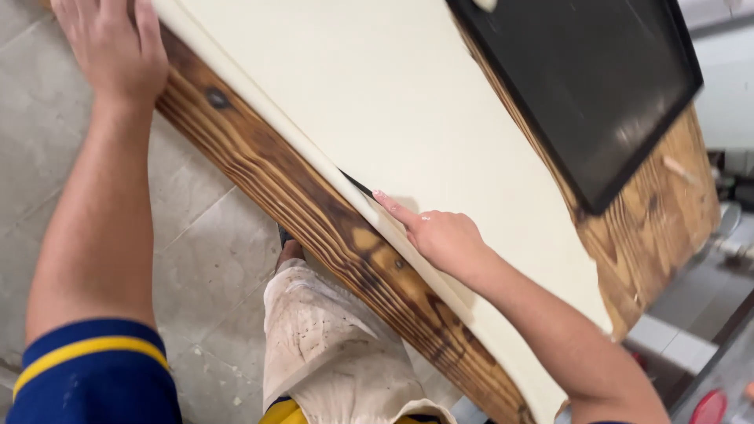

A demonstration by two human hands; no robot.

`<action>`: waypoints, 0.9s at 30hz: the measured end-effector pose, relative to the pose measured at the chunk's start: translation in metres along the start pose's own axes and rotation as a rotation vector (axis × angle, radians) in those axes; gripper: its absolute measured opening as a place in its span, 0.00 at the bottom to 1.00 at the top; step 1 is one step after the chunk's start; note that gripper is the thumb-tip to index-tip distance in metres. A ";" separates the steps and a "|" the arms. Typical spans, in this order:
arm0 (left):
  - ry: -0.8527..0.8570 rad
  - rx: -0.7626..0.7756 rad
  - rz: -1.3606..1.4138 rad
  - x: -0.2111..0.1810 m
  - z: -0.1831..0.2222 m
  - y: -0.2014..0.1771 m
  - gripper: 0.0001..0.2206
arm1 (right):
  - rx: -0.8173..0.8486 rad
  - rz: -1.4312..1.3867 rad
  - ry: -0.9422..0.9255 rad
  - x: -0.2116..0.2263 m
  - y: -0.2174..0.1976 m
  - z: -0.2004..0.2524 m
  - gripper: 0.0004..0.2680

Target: Cutting and shaping dough into small bread rolls on a wooden table

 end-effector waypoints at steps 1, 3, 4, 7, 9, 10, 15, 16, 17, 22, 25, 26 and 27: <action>0.029 0.004 0.018 -0.022 0.013 0.003 0.23 | -0.005 -0.003 0.002 -0.013 0.016 0.012 0.26; 0.105 0.017 0.051 -0.084 0.045 -0.002 0.22 | -0.047 -0.007 0.011 -0.041 0.053 0.037 0.26; 0.152 0.021 0.061 -0.114 0.063 -0.006 0.21 | -0.080 0.018 0.000 -0.055 0.071 0.048 0.25; 0.201 0.060 0.055 -0.205 0.125 0.000 0.21 | -0.125 0.015 0.004 -0.091 0.125 0.089 0.25; 0.226 0.076 0.075 -0.273 0.163 -0.004 0.22 | -0.161 -0.008 0.006 -0.120 0.165 0.116 0.25; 0.235 0.103 0.093 -0.307 0.184 -0.005 0.22 | -0.179 -0.027 0.001 -0.134 0.186 0.130 0.24; 0.317 0.224 0.123 -0.478 0.289 -0.010 0.23 | -0.234 -0.007 0.030 -0.210 0.297 0.202 0.24; 0.324 0.269 0.158 -0.511 0.310 -0.008 0.23 | -0.247 0.006 0.039 -0.227 0.319 0.216 0.24; 0.340 0.281 0.169 -0.544 0.330 -0.013 0.23 | -0.245 -0.013 0.051 -0.241 0.345 0.230 0.24; 0.464 0.408 0.251 -0.679 0.415 -0.026 0.23 | -0.295 -0.064 0.086 -0.302 0.442 0.306 0.24; 0.536 0.447 0.300 -0.730 0.446 -0.034 0.24 | -0.355 -0.008 0.132 -0.328 0.488 0.345 0.24; 0.557 0.463 0.310 -0.744 0.455 -0.033 0.24 | -0.352 -0.033 0.146 -0.340 0.512 0.351 0.24; 0.574 0.469 0.327 -0.756 0.464 -0.032 0.24 | -0.385 -0.031 0.162 -0.350 0.532 0.357 0.24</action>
Point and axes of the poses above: each hand's wrist, its own z-axis away from the middle knuckle, its own y-axis out of the palm, x = y × z, the point moved 8 cm from there along -z, towards the middle knuckle, and after that the axes turned 6 degrees about -x, right-handed, at the moved point
